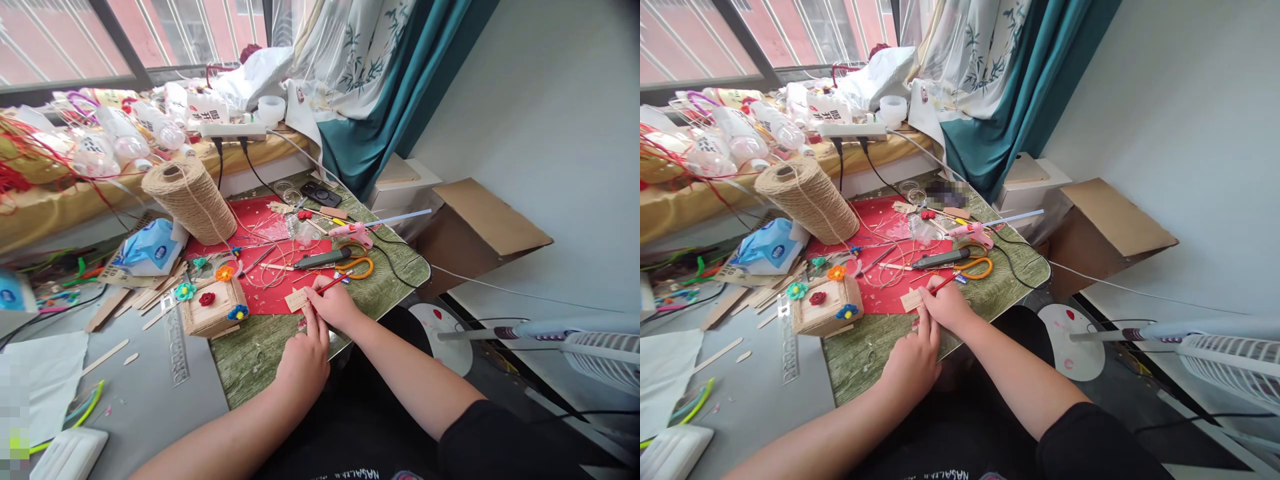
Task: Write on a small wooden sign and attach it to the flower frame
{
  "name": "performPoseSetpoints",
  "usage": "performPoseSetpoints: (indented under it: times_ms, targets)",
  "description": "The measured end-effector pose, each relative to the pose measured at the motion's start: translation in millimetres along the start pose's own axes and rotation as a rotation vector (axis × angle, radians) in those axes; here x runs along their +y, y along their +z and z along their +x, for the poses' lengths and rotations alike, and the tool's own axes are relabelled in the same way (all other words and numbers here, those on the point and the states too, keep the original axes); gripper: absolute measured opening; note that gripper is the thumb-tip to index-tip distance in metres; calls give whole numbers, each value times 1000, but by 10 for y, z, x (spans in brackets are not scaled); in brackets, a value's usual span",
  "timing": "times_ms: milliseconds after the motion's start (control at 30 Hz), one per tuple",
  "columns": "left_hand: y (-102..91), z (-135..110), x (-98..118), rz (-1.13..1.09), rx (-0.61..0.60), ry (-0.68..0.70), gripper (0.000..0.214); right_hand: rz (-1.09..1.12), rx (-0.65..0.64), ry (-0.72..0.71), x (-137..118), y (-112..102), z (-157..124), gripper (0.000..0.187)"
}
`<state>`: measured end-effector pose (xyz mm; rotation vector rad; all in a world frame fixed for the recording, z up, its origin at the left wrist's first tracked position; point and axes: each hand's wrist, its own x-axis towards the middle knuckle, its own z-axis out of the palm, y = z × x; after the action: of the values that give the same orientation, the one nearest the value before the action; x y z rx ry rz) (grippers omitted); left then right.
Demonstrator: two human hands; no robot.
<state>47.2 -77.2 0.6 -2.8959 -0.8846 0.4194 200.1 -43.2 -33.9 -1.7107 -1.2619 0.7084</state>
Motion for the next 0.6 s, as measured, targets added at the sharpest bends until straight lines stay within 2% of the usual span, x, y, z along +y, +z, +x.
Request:
performPoseSetpoints:
  times_ms: [167, 433, 600]
  targets:
    - [-24, 5, -8, -5, -15, 15, 96, -5, 88, -19, -1, -7, -44, 26]
    - [-12, 1, 7, 2, -4, 0, 99, 17, 8, -10, 2, 15, -30, 26]
    - [-3, 5, 7, -5, -8, 1, 99, -5, 67, -1, 14, 11, -31, 26]
